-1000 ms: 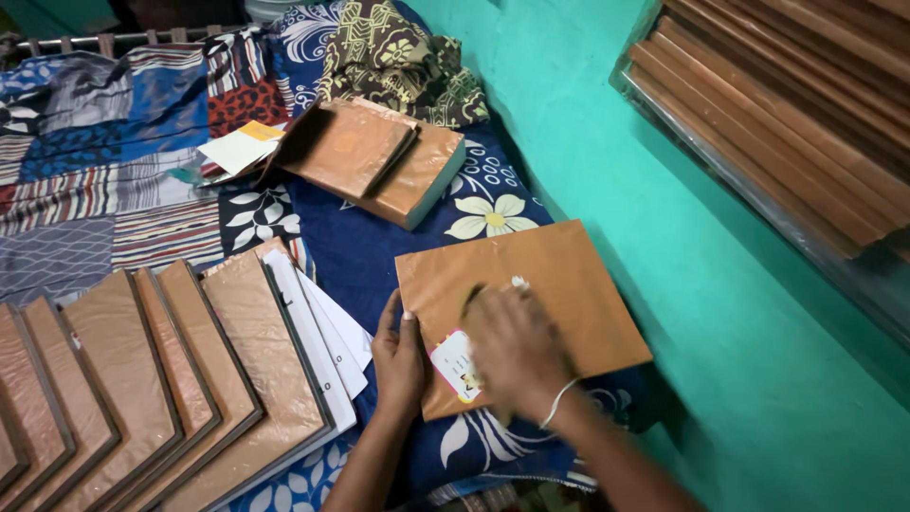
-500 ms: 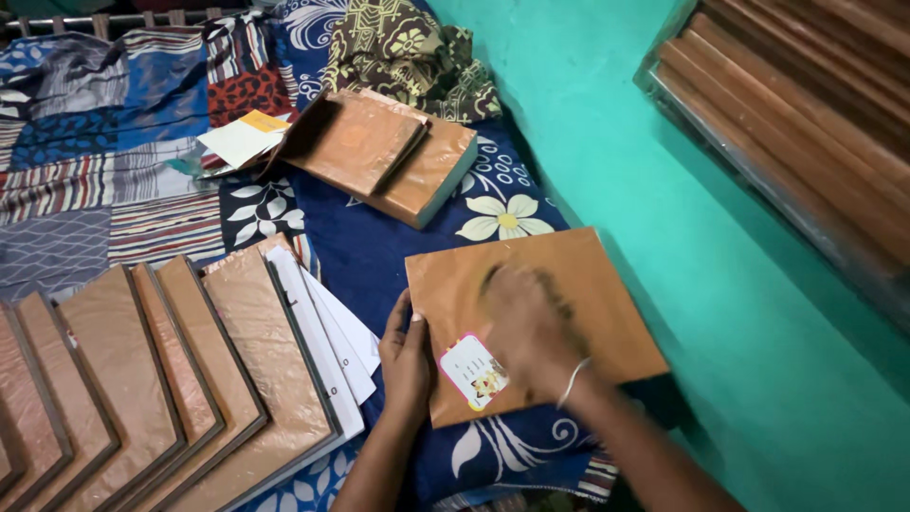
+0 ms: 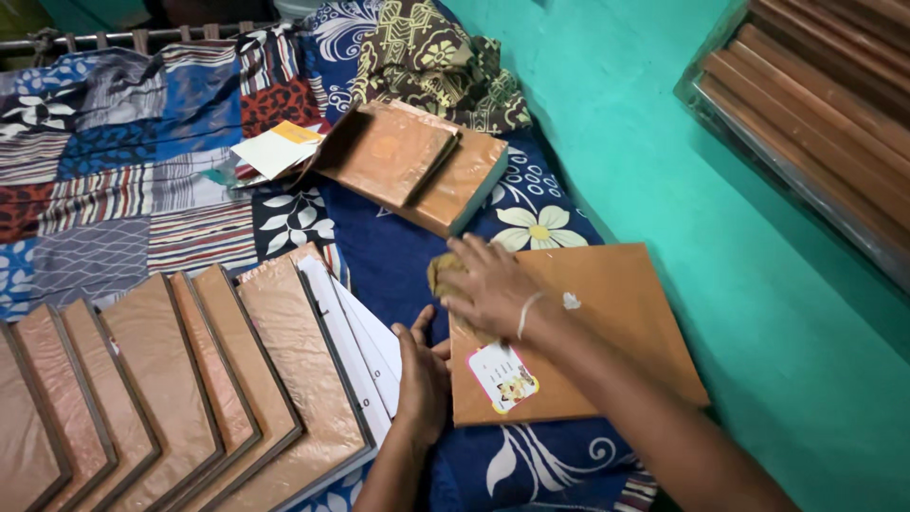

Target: The person wipes down several brown envelopes with a cloth, cleaning each one individually before placing them in a stack on a shelf.

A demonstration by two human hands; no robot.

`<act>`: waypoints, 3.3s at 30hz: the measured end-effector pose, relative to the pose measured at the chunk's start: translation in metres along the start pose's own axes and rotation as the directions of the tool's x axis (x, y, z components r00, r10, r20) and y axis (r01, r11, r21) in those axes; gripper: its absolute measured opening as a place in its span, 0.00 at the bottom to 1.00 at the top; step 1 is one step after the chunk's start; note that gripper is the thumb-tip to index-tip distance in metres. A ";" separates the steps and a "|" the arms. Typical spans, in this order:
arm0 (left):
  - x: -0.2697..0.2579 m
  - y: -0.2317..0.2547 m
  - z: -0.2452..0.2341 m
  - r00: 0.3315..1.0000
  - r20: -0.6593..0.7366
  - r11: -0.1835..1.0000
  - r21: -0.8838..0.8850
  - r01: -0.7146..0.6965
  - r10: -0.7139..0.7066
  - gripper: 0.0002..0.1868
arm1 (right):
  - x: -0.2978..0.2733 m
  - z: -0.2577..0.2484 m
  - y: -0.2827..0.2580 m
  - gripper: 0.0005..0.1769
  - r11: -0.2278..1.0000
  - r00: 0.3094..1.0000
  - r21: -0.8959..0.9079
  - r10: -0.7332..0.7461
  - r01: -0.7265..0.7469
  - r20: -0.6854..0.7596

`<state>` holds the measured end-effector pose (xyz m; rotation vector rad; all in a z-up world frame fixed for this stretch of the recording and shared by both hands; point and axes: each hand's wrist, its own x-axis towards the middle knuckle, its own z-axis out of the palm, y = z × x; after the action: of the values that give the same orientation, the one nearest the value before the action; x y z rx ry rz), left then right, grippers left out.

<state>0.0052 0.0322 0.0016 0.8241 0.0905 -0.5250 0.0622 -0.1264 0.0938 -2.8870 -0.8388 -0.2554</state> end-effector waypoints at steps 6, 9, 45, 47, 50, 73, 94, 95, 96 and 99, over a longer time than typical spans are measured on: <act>0.000 -0.003 -0.004 1.000 -0.006 0.995 -0.096 -0.007 0.007 0.51 | -0.003 0.010 -0.011 0.21 0.998 0.999 -0.058 -0.003 0.001 -0.040; 0.000 -0.005 -0.005 0.988 0.091 0.991 -0.068 -0.118 0.124 0.52 | -0.044 0.002 -0.042 0.15 0.968 0.978 -0.146 -0.193 0.203 0.077; 0.004 -0.014 -0.005 0.964 -0.067 0.966 0.040 -0.256 0.258 0.35 | -0.017 -0.001 -0.057 0.26 0.983 0.982 -0.096 0.165 -0.157 0.093; -0.007 -0.004 -0.002 0.999 0.019 0.994 -0.109 -0.031 0.033 0.41 | -0.036 0.004 -0.079 0.37 1.000 0.993 -0.013 0.013 -0.015 -0.116; -0.014 0.011 0.008 0.995 -0.095 1.000 -0.006 0.005 -0.005 0.44 | -0.083 0.002 -0.109 0.36 0.997 0.998 0.073 0.020 -0.016 -0.058; -0.007 -0.004 0.012 0.990 -0.048 0.986 0.108 -0.129 0.135 0.36 | -0.142 -0.016 -0.009 0.33 0.923 0.921 -0.110 0.347 -0.369 -0.175; -0.008 -0.014 0.016 0.957 -0.120 0.956 0.159 -0.245 0.265 0.35 | -0.145 -0.003 0.130 0.27 0.856 0.834 0.136 0.517 -0.499 -0.192; -0.008 -0.014 0.017 0.949 -0.120 0.945 0.190 -0.267 0.292 0.35 | -0.159 0.001 0.133 0.29 0.846 0.819 0.146 0.532 -0.512 -0.214; -0.007 -0.015 0.017 0.949 -0.118 0.945 0.190 -0.266 0.291 0.35 | -0.171 0.004 0.133 0.31 0.837 0.803 0.156 0.548 -0.525 -0.236; -0.005 -0.019 0.012 0.948 -0.137 0.946 0.195 -0.258 0.287 0.35 | -0.210 0.004 0.108 0.33 0.876 0.826 0.150 0.483 -0.459 -0.291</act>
<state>-0.0094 0.0151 -0.0013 1.0337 0.0802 -0.2028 -0.0542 -0.3252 0.0410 -2.7547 -0.0639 -0.5987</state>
